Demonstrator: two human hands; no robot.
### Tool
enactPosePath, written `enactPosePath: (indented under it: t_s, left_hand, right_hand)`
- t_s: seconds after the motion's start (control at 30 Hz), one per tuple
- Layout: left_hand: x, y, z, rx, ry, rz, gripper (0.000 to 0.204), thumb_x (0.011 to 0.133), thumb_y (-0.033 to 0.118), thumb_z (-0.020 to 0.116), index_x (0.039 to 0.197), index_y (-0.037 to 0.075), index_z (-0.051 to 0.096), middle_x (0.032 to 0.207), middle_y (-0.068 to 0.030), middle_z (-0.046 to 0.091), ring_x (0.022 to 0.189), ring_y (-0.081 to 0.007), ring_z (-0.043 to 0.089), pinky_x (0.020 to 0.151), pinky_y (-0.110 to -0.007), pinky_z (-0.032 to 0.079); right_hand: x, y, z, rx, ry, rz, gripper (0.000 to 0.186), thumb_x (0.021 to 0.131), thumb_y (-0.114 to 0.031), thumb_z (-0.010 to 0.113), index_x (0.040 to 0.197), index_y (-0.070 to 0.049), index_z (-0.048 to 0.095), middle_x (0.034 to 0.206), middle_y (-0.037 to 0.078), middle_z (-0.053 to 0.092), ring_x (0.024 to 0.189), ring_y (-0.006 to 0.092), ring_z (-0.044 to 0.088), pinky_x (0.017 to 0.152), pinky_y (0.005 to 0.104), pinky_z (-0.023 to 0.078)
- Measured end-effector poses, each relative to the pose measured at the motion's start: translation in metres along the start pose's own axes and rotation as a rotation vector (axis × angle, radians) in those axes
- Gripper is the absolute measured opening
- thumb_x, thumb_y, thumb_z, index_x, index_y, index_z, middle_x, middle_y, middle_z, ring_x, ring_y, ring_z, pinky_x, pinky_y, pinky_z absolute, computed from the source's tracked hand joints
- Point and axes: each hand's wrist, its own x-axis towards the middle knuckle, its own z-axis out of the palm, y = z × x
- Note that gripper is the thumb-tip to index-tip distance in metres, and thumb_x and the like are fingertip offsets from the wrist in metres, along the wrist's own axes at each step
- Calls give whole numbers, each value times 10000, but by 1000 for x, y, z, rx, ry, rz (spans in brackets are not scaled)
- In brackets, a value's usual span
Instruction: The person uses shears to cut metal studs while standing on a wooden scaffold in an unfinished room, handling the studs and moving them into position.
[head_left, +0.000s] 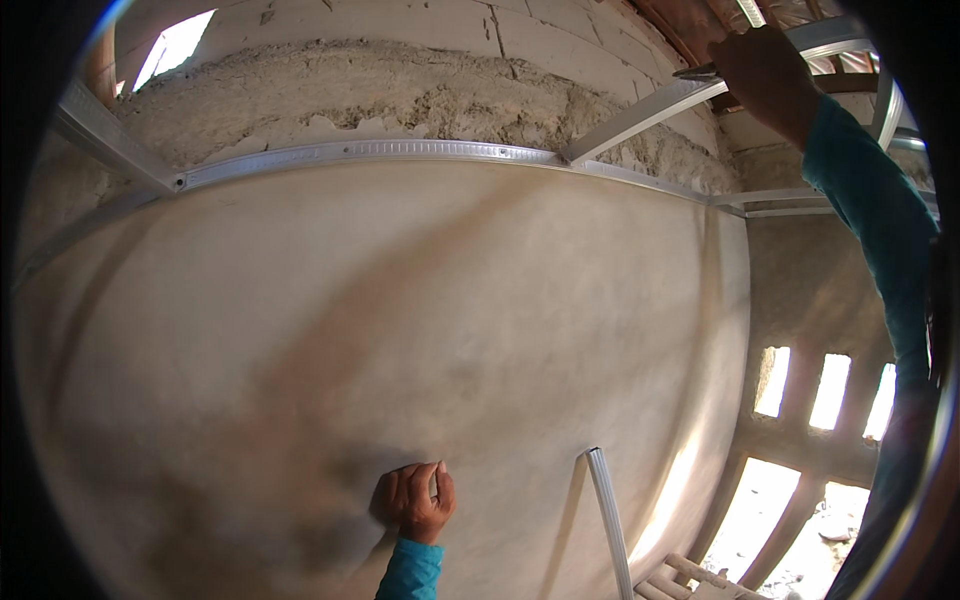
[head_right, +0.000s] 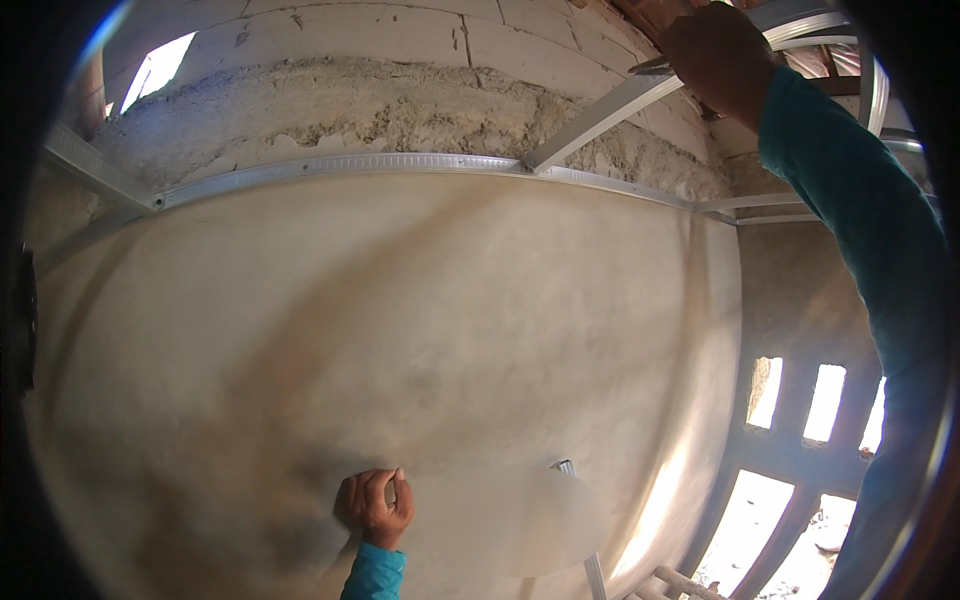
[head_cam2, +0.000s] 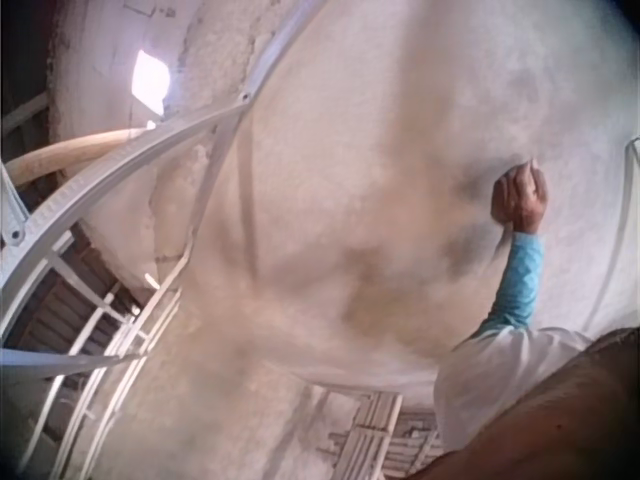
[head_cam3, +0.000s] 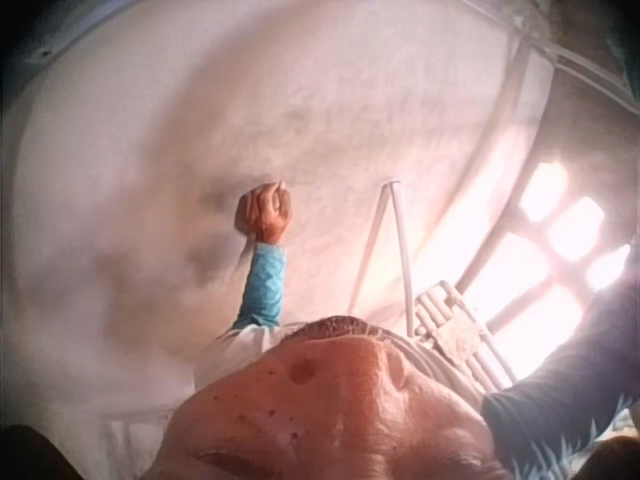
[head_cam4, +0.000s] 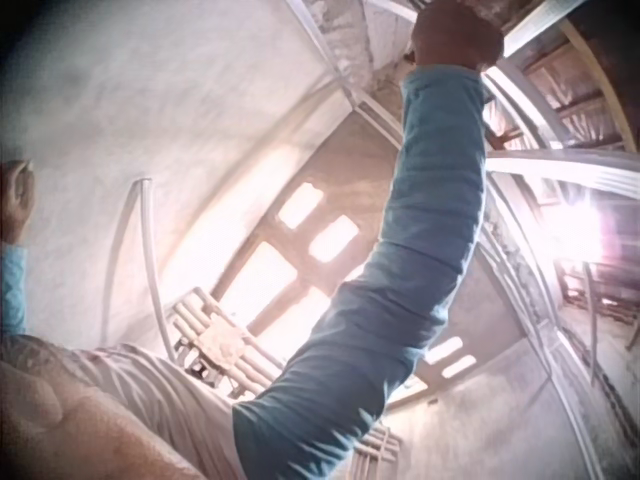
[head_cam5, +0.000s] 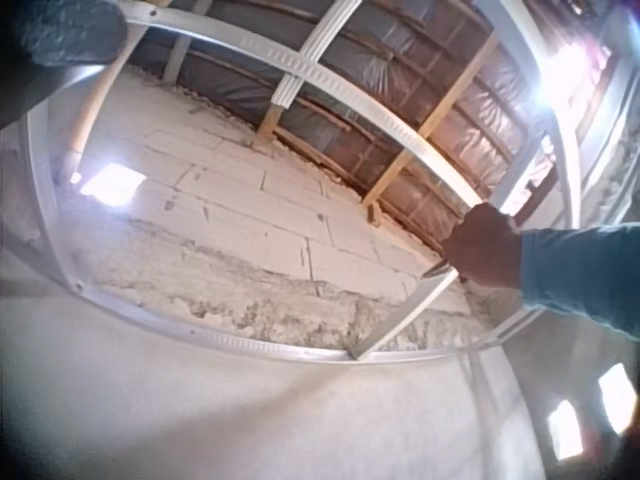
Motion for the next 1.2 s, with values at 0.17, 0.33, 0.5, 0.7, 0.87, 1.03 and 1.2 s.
enactPosePath:
  t_s: [0.17,0.33,0.5,0.7,0.87,1.03,1.2]
  left_hand:
    - [2,-6,1,7,-6,-22,195,850,76,762,992,102,631,842,-46,649,728,-260,599,657,-395,444]
    - [-1,-13,-4,43,-25,-43,177,849,71,752,978,103,635,844,-48,645,733,-264,600,661,-394,451]
    - [2,-1,2,41,-3,-32,146,856,94,746,958,114,644,848,-43,646,754,-260,619,645,-393,468]
    - [-18,-28,-9,137,-79,40,73,951,113,696,990,63,661,878,-104,672,773,-303,649,709,-415,521]
    - [1,-7,-26,137,-31,13,125,946,163,749,1004,69,691,893,-99,697,747,-306,658,674,-416,527]
    - [-2,0,-17,64,-39,-13,126,944,134,749,1005,39,692,908,-122,703,765,-308,670,686,-409,540]
    - [-11,-4,-11,10,-25,-44,116,950,103,740,1012,15,694,904,-140,708,760,-310,680,690,-403,553]
  right_hand:
    - [1,-10,13,108,103,-87,85,866,-151,712,934,-104,696,800,83,717,777,240,744,713,388,579]
    - [3,-22,10,136,120,-76,82,841,-145,718,902,-90,714,742,93,719,731,267,743,677,426,579]
    - [5,-33,-21,122,-184,-129,55,848,-138,704,844,-101,745,730,62,707,657,223,696,609,380,553]
    - [15,-42,11,182,21,-5,79,829,-138,695,813,-99,762,764,92,744,726,265,742,646,433,574]
    - [3,-44,-7,250,-203,77,115,869,-157,689,816,-108,779,824,99,767,816,276,770,692,430,606]
    - [-5,-37,18,213,-288,22,124,895,-166,672,916,-102,776,896,107,778,861,281,773,729,431,620]
    - [-14,-39,47,258,-407,71,137,888,-160,661,966,-98,756,944,121,777,870,298,770,754,452,622]
